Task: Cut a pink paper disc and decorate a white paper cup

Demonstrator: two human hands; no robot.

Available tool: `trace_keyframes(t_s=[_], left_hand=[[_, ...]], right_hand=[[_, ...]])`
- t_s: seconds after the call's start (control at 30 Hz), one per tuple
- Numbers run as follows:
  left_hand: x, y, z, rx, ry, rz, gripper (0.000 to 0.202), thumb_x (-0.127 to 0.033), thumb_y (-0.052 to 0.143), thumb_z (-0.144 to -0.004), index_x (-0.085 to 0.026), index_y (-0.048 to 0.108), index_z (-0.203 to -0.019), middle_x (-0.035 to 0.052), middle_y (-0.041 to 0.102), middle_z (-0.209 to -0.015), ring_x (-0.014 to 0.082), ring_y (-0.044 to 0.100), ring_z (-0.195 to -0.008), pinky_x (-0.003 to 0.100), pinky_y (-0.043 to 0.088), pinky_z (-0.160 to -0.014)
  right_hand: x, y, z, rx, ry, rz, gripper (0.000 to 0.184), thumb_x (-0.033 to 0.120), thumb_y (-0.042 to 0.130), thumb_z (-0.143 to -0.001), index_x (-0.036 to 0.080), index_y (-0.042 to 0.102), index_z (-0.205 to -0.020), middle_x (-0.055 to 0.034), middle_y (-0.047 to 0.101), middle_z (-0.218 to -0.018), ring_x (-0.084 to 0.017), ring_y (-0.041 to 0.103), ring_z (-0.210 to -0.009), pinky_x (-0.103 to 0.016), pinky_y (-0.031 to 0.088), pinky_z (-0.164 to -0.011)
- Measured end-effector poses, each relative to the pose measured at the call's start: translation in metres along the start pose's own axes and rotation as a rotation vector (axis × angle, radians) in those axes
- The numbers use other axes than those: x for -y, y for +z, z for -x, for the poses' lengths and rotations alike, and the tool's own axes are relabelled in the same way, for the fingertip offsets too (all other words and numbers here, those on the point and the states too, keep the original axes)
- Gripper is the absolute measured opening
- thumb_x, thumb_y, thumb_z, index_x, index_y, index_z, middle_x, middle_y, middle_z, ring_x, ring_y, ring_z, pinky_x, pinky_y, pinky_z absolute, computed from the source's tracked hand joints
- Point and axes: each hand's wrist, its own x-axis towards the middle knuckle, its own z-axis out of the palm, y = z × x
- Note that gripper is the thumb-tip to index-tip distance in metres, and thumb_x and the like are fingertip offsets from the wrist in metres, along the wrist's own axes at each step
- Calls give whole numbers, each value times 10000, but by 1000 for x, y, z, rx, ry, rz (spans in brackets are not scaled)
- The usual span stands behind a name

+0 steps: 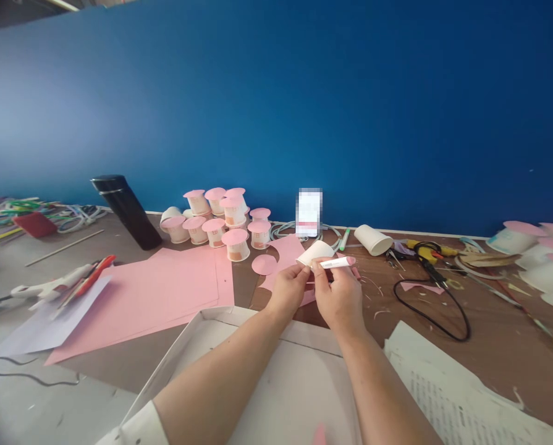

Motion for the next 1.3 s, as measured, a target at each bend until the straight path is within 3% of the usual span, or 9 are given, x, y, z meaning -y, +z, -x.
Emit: trace_keyframes(t_s=[0.3, 0.47, 0.63, 0.8, 1.13, 1.3], left_hand=[[2, 0, 0, 6, -27, -32, 224, -316, 606, -800, -184, 599, -620, 17, 569, -591, 155, 576, -615, 305, 513, -697], [-1, 0, 2, 21, -69, -7, 192, -301, 613, -808, -161, 647, -682, 45, 629, -697, 158, 602, -673, 305, 521, -713], [-9, -2, 0, -11, -118, 293, 164, -224, 562, -851, -108, 664, -793, 90, 663, -805, 143, 634, -751, 262, 516, -750], [-10, -3, -2, -30, -194, 488, 174, -196, 526, -871, -76, 650, -848, 113, 666, -816, 137, 652, -737, 248, 519, -728], [-11, -1, 1, -8, -155, 476, 173, -194, 529, -872, -78, 657, -856, 111, 674, -809, 149, 654, -754, 279, 524, -779], [-10, -1, 1, 1, -133, 446, 165, -189, 540, -868, -80, 660, -837, 101, 661, -788, 146, 645, -739, 296, 511, -799]], right_hand=[[0, 0, 0, 8, 13, 5, 441, 528, 440, -882, 175, 705, -867, -116, 676, -772, -260, 621, -786, -338, 451, -702], [2, -1, 0, -23, 16, -19, 395, 479, 460, -889, 180, 718, -917, -108, 692, -796, -259, 621, -818, -339, 449, -723], [7, -8, -1, -159, 63, -87, 344, 449, 492, -897, 191, 709, -965, -89, 715, -927, -217, 633, -797, -311, 455, -730], [7, -9, -1, -133, 96, -93, 389, 496, 501, -885, 179, 718, -946, -88, 717, -846, -219, 637, -752, -309, 459, -710], [7, -4, 0, -60, -50, -74, 357, 465, 500, -887, 193, 729, -895, -96, 728, -913, -229, 656, -806, -309, 475, -715], [5, -4, 0, -81, -32, -27, 363, 460, 498, -887, 181, 729, -914, -104, 729, -902, -241, 663, -821, -316, 480, -714]])
